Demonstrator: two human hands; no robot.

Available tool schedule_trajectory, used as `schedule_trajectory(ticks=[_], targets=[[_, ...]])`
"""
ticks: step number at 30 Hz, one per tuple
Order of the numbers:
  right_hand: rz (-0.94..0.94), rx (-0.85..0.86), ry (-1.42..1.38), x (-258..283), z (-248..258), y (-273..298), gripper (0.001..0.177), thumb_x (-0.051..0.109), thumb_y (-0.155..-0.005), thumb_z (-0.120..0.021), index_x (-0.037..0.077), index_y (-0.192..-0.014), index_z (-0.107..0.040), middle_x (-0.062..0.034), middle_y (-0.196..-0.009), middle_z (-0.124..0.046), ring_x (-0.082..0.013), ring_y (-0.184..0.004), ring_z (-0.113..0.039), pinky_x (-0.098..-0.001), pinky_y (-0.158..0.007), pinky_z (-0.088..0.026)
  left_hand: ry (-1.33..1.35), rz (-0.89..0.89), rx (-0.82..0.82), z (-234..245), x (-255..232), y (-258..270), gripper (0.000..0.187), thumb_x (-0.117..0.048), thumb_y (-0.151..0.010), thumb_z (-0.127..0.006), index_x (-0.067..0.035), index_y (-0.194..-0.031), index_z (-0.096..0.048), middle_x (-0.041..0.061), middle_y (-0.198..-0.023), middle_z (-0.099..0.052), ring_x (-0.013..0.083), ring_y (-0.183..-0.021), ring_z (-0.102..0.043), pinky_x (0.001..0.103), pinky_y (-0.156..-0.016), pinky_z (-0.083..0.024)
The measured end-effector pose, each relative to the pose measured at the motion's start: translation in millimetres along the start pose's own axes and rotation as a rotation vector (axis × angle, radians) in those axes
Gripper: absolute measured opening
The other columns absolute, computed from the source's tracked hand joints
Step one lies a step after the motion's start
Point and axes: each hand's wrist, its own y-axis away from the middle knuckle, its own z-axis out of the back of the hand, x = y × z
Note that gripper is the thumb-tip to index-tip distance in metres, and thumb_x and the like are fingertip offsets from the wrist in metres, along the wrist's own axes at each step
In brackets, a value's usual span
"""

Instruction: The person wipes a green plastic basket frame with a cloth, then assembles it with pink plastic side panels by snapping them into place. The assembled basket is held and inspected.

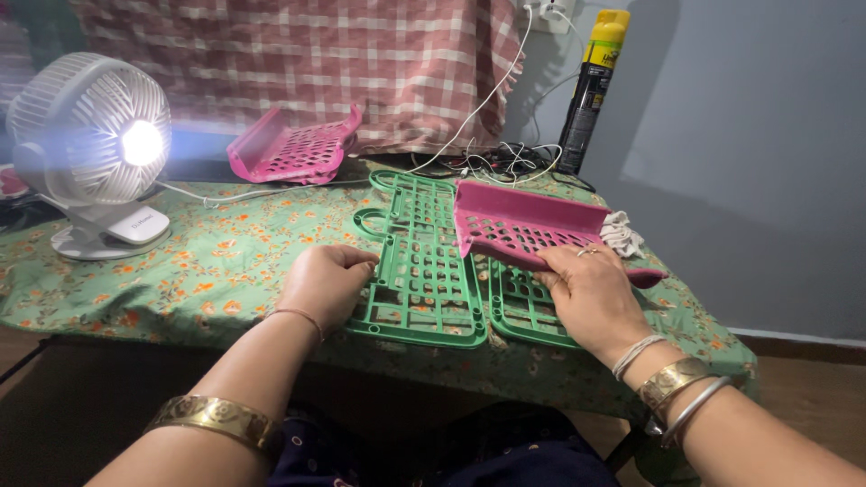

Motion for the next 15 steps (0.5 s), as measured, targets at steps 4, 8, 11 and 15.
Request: schedule_trajectory(ticks=[4, 8, 11, 15], targets=[[-0.016, 0.018, -0.004, 1, 0, 0, 0.016, 0.015, -0.086, -0.069, 0.009, -0.100, -0.073, -0.0123, -0.074, -0.070, -0.0337, -0.078, -0.066, -0.0456, -0.088, -0.047, -0.008, -0.075, -0.020, 0, 2, -1, 0.027, -0.024, -0.085, -0.072, -0.015, -0.109, -0.082, 0.010, -0.088, -0.080, 0.0199, -0.077, -0.075, 0.034, -0.076, -0.057], [-0.031, 0.032, -0.005, 1, -1, -1, 0.016, 0.015, -0.087, -0.069, 0.009, -0.101, -0.073, -0.0122, -0.073, -0.069, -0.0331, -0.076, -0.066, -0.0451, -0.089, -0.047, -0.016, -0.086, -0.029, 2, -3, 3, 0.027, -0.024, -0.085, -0.072, -0.016, -0.108, -0.082, 0.010, -0.087, -0.080, 0.0196, -0.077, -0.075, 0.035, -0.076, -0.057], [-0.038, 0.005, -0.031, 0, -1, 2, 0.016, 0.013, -0.087, -0.067, 0.008, -0.102, -0.072, -0.0120, -0.075, -0.070, -0.0327, -0.077, -0.067, -0.0461, -0.092, -0.046, 0.083, -0.035, -0.049, 3, -13, 11, 0.028, -0.023, -0.085, -0.070, -0.017, -0.109, -0.081, 0.010, -0.088, -0.081, 0.0233, -0.073, -0.075, 0.037, -0.073, -0.059], [-0.055, -0.025, 0.041, 2, 3, -3, 0.013, 0.018, -0.091, -0.070, 0.006, -0.093, -0.068, -0.0132, -0.084, -0.069, -0.0365, -0.087, -0.064, -0.0464, -0.088, -0.046, 0.035, -0.162, -0.227, 8, -35, 15, 0.025, -0.024, -0.085, -0.072, -0.016, -0.106, -0.082, 0.010, -0.090, -0.080, 0.0209, -0.077, -0.077, 0.035, -0.077, -0.058]])
